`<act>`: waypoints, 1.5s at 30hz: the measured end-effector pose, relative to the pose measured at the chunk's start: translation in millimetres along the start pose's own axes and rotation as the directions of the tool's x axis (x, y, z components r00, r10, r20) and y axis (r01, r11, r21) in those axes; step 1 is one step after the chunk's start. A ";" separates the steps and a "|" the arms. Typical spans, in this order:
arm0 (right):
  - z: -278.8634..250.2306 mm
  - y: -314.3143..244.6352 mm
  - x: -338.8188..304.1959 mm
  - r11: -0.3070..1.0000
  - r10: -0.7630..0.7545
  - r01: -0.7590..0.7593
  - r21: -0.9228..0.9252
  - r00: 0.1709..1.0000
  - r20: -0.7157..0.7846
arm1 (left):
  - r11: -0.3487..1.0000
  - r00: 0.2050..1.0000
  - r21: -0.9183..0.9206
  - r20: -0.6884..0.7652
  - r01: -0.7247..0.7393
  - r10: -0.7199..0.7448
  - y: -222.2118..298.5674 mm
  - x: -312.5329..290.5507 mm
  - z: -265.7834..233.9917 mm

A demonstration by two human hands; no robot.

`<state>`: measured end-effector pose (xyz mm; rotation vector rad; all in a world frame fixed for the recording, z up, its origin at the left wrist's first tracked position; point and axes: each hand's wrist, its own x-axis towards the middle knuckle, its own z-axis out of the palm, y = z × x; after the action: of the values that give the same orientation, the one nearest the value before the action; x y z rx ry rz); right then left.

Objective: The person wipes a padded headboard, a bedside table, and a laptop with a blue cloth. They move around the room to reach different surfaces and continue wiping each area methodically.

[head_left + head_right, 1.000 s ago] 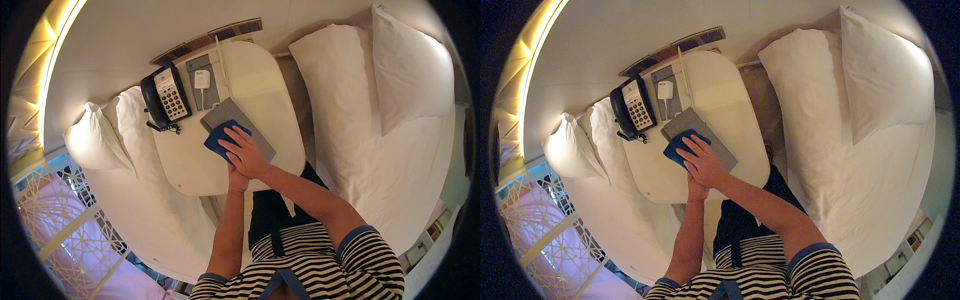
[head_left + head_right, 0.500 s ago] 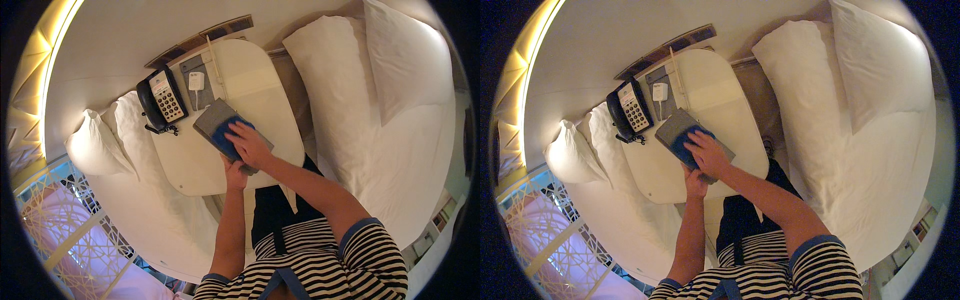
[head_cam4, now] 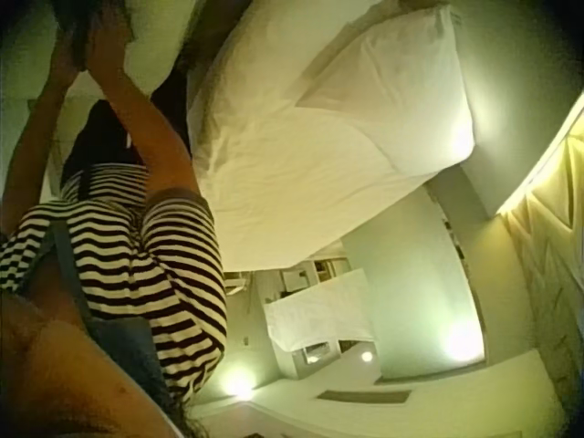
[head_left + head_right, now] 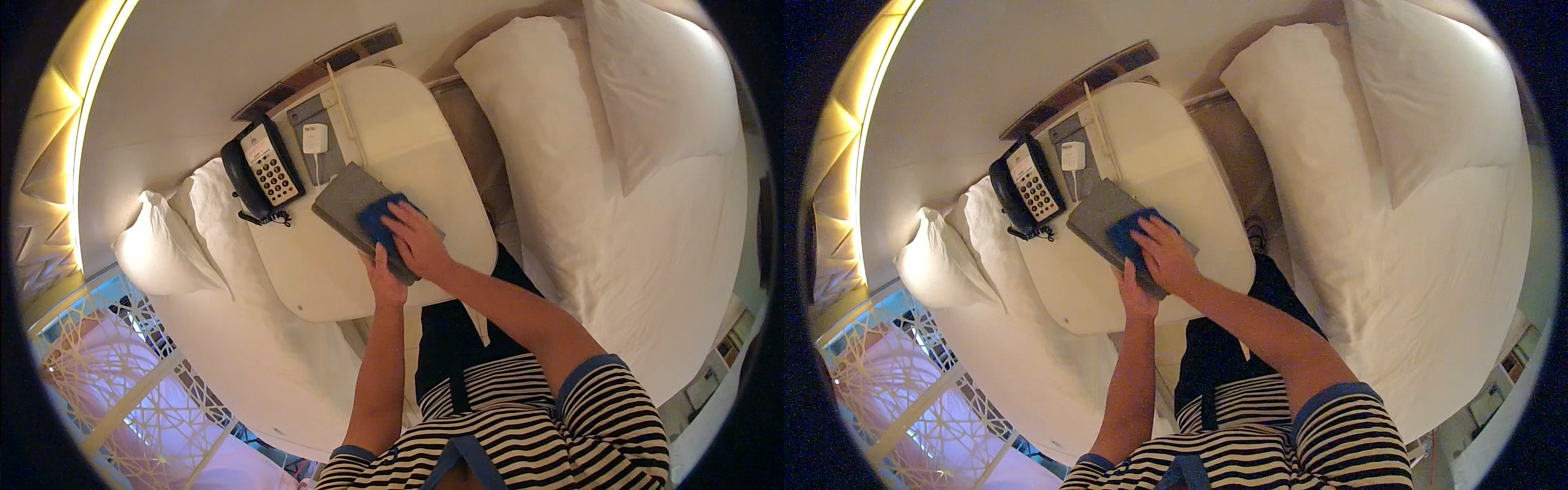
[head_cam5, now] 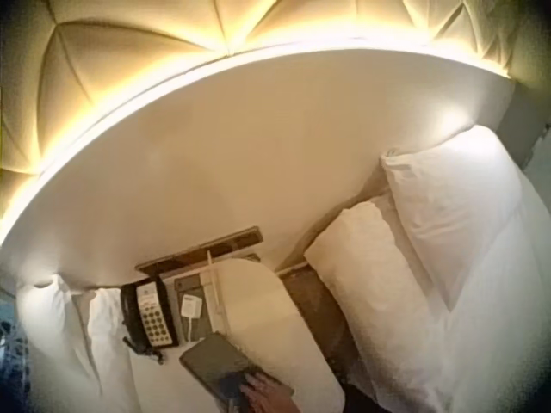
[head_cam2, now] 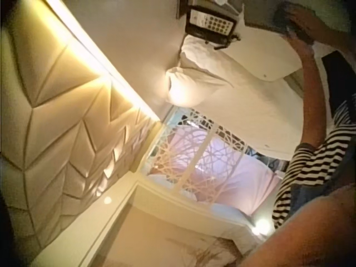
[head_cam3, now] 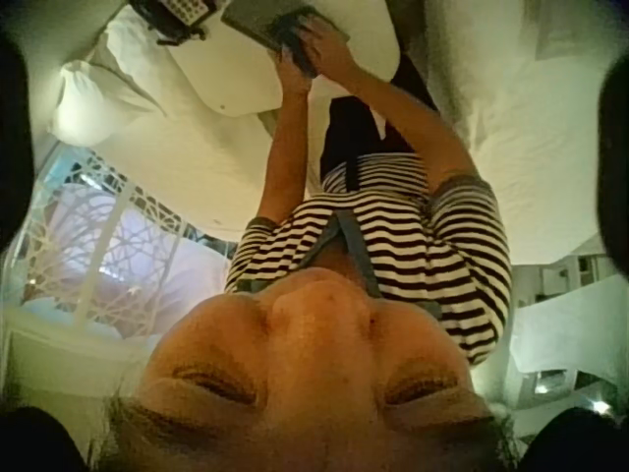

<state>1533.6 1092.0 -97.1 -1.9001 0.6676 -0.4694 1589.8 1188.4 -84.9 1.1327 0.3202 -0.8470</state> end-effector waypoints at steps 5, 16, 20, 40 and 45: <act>-21.8 -19.9 -68.2 1.000 0.018 -0.018 -0.010 1.000 0.014 | 0.992 0.997 0.119 -0.074 0.047 -0.039 -1.8 4.4 -7.9; -31.6 19.4 -13.3 0.943 0.226 -0.238 0.232 0.971 0.077 | 0.990 0.997 0.119 0.004 0.075 -0.076 16.7 -18.2 -11.6; -35.5 17.9 31.9 0.887 0.132 -0.195 0.418 0.976 0.175 | 0.966 0.973 0.119 0.014 0.228 -0.231 23.4 -38.6 -21.8; -87.3 -58.6 -40.2 0.808 0.229 -0.241 0.538 0.969 0.092 | 0.897 0.965 -0.357 0.083 0.260 -0.247 31.5 -48.9 -15.6; -75.5 -66.6 -40.1 0.934 0.160 -0.077 0.349 0.964 -0.215 | 0.880 0.957 -0.422 -0.088 0.216 -0.277 24.4 -68.1 27.9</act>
<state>1473.9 1086.2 -6.7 -1.4817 0.7998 -0.6972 1557.8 1196.7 -14.7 0.7680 0.7441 -0.8701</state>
